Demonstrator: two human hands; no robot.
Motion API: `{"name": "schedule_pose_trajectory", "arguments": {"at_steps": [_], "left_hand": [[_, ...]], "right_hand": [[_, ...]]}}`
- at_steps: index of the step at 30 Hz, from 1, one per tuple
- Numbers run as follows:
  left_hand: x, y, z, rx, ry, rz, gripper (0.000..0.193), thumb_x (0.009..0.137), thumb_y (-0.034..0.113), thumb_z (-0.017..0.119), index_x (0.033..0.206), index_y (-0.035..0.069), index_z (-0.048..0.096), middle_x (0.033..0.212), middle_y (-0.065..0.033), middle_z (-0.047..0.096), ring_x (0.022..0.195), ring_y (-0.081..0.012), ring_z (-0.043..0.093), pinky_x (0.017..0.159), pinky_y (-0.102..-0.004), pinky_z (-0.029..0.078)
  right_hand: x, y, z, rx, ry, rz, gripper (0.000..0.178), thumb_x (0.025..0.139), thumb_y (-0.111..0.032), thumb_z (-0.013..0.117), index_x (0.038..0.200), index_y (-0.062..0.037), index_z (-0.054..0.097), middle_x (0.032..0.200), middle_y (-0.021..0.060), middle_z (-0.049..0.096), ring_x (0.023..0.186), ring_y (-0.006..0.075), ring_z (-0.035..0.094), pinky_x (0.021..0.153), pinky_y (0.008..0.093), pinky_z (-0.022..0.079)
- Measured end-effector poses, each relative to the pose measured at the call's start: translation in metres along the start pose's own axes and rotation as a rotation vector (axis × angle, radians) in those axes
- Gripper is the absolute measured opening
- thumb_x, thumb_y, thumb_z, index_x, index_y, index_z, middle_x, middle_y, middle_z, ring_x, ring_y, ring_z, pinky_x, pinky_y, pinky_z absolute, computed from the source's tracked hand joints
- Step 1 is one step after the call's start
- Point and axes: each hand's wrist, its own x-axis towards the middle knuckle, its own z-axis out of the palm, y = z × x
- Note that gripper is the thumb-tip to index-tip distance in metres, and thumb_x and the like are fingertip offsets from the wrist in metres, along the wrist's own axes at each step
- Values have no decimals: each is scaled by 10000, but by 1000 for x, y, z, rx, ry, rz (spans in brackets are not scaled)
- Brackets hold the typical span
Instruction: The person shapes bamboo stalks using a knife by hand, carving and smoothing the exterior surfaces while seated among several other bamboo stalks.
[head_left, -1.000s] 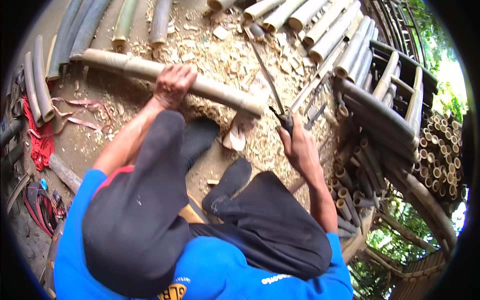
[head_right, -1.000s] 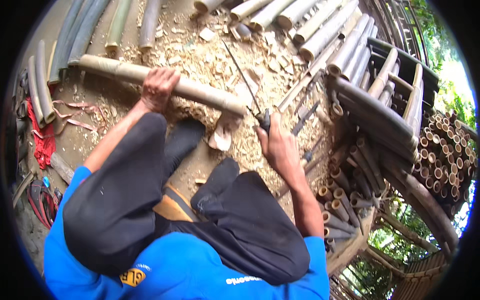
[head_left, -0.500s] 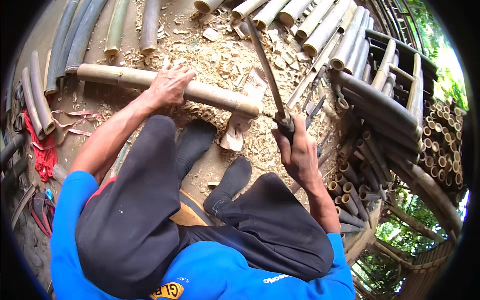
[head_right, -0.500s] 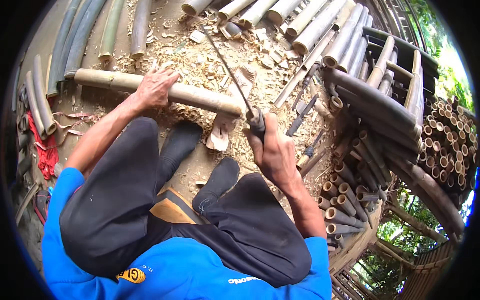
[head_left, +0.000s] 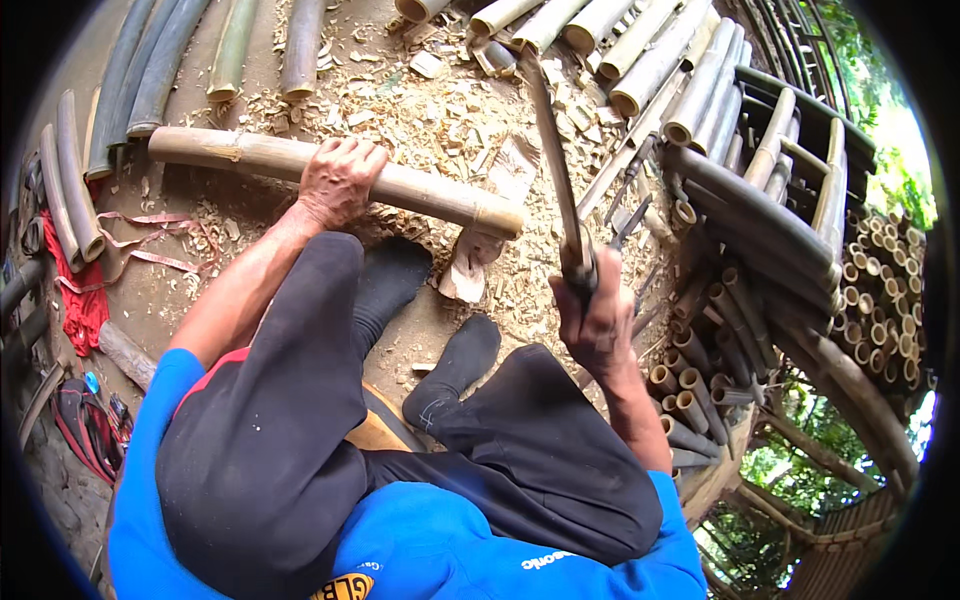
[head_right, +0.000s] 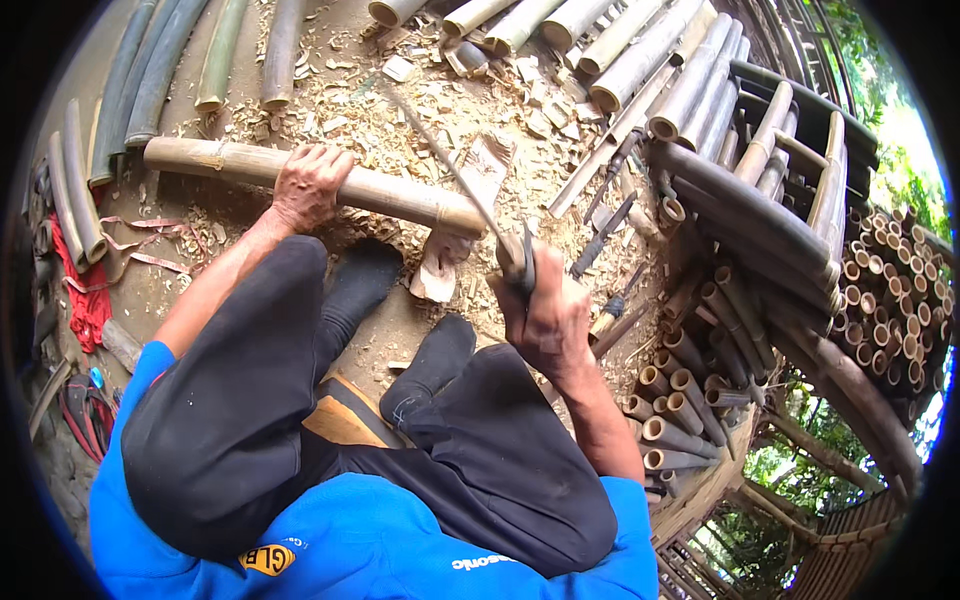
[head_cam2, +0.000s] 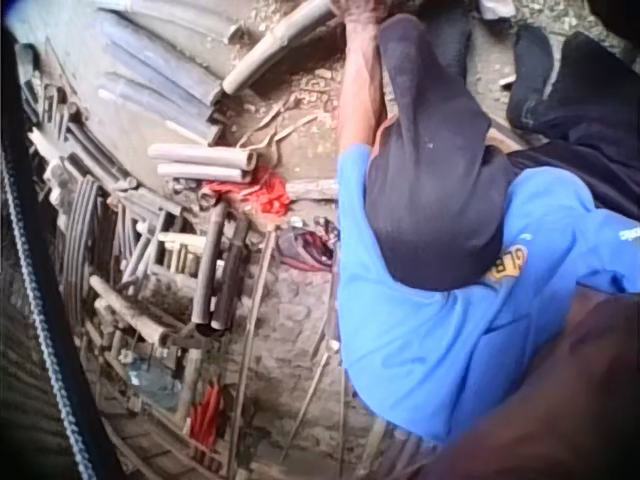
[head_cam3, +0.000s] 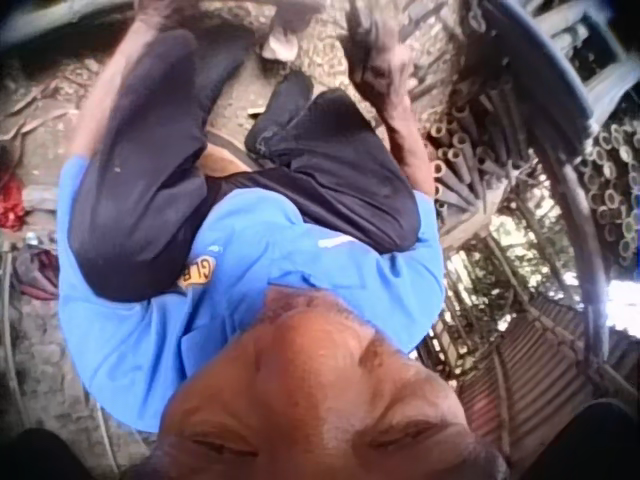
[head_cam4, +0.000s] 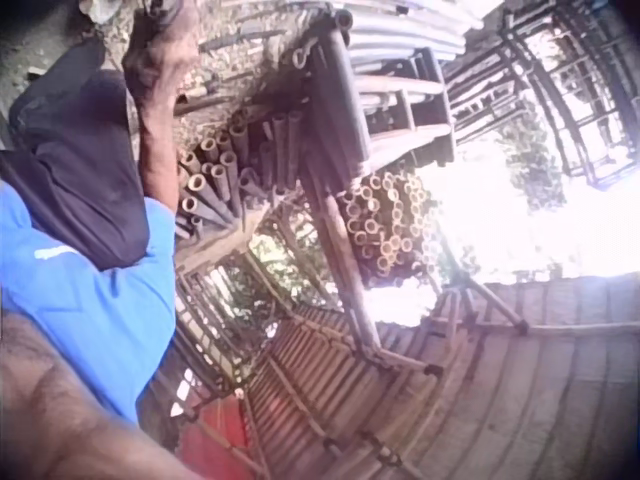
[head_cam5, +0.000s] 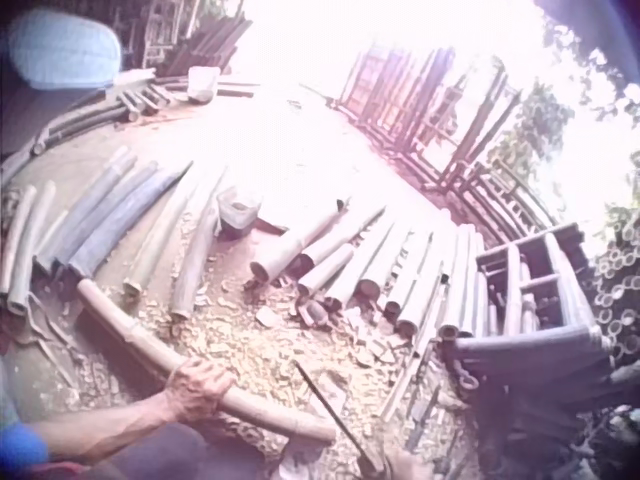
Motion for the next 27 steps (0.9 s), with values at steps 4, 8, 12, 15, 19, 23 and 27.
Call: {"name": "schedule_pose_trajectory", "arguments": {"at_steps": [4,8,12,15,19,23,27], "left_hand": [[15,9,4,10,75,60,190,824,141,633,1008,99,655,929,-57,664,939,-223,675,841,-375,511],[-1,6,18,69,111,7,172,876,128,606,1030,82,666,975,-79,695,943,-224,679,877,-379,515],[-23,4,22,176,268,-73,213,873,179,645,1078,133,682,1088,-32,689,966,-202,662,926,-396,500],[4,31,46,134,331,-53,186,869,184,677,1053,166,696,1102,-23,682,970,-195,659,931,-395,503],[-2,24,55,187,389,-83,161,917,209,680,1075,177,678,1108,-13,676,980,-196,645,907,-381,494],[-30,22,46,237,244,-151,309,938,241,659,1245,206,655,1298,-41,631,1205,-226,584,1024,-420,452],[-42,8,48,309,234,-177,298,981,313,641,1231,155,677,1294,-42,652,1197,-217,599,1014,-426,454]], "right_hand": [[-43,50,17,-177,-265,291,361,982,-217,670,1208,16,512,803,227,678,650,369,698,550,470,531],[-11,35,9,-199,-433,527,347,1017,-296,615,1185,-4,530,827,233,687,716,448,678,622,517,528],[4,-14,-9,67,-87,202,394,968,-188,698,1240,31,516,816,220,651,668,429,662,580,477,523],[-53,45,14,-75,-98,249,410,958,-194,696,1237,50,520,844,229,672,678,425,677,588,481,542],[-48,71,11,-394,-613,605,383,1015,-317,592,1225,-1,539,879,293,684,837,465,684,723,571,524],[-5,11,-3,-27,-234,433,408,1004,-288,649,1254,11,527,837,266,670,753,460,680,642,526,521],[-27,27,22,-145,-99,275,509,955,-239,716,1326,46,516,961,289,693,809,440,706,686,486,560]]}}
